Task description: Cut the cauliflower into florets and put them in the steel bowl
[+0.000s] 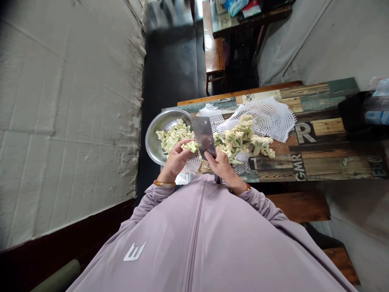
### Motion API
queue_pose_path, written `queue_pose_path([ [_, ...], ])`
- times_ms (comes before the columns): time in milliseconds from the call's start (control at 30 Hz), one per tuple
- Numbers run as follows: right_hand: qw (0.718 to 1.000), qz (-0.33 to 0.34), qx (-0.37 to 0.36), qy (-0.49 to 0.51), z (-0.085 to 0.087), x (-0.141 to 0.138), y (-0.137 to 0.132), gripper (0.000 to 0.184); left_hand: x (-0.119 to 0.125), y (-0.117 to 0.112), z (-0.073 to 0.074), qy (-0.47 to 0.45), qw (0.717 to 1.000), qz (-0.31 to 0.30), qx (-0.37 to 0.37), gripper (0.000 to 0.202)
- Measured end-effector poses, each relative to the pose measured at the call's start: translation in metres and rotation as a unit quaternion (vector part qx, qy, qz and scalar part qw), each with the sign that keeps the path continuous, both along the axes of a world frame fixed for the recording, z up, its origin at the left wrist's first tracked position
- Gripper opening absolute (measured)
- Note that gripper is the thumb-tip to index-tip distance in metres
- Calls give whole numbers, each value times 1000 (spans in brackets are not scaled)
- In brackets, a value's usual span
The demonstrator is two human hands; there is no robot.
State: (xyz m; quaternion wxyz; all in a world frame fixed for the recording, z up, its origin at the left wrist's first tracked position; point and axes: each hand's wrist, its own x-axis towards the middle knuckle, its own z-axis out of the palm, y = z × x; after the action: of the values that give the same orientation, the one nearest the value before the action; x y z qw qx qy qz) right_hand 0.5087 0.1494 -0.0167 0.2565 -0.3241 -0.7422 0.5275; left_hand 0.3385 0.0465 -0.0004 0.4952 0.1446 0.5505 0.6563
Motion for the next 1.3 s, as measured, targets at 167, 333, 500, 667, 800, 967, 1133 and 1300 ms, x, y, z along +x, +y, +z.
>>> queue_pose_path([
  [167, 996, 1, 85, 26, 10, 1, -3, 24, -3, -2, 5, 28, 999, 36, -11, 51],
  [333, 994, 26, 97, 35, 16, -5, -9, 24, -2, -3, 5, 35, 998, 41, -19, 50],
  [500, 996, 40, 75, 36, 16, -11, -11, 26, -1, -4, 1, 26, 999, 38, 3, 49],
  [667, 998, 50, 40, 17, 19, -14, -13, 30, -5, -8, 0, 41, 998, 44, -4, 47],
  [800, 999, 47, 25, 7, 22, -16, -15, 33, -10, -10, 4, 45, 998, 48, -21, 50],
  [967, 998, 49, 29, 1, 21, -20, -18, 32, -14, -13, 3, 52, 998, 43, -20, 53],
  [1133, 997, 61, 43, 13, 17, -28, -23, 30, -21, -20, 1, 69, 996, 43, -28, 51],
  [1300, 998, 54, 43, 6, 15, -40, -29, 32, -29, -27, 3, 94, 993, 47, -44, 52],
])
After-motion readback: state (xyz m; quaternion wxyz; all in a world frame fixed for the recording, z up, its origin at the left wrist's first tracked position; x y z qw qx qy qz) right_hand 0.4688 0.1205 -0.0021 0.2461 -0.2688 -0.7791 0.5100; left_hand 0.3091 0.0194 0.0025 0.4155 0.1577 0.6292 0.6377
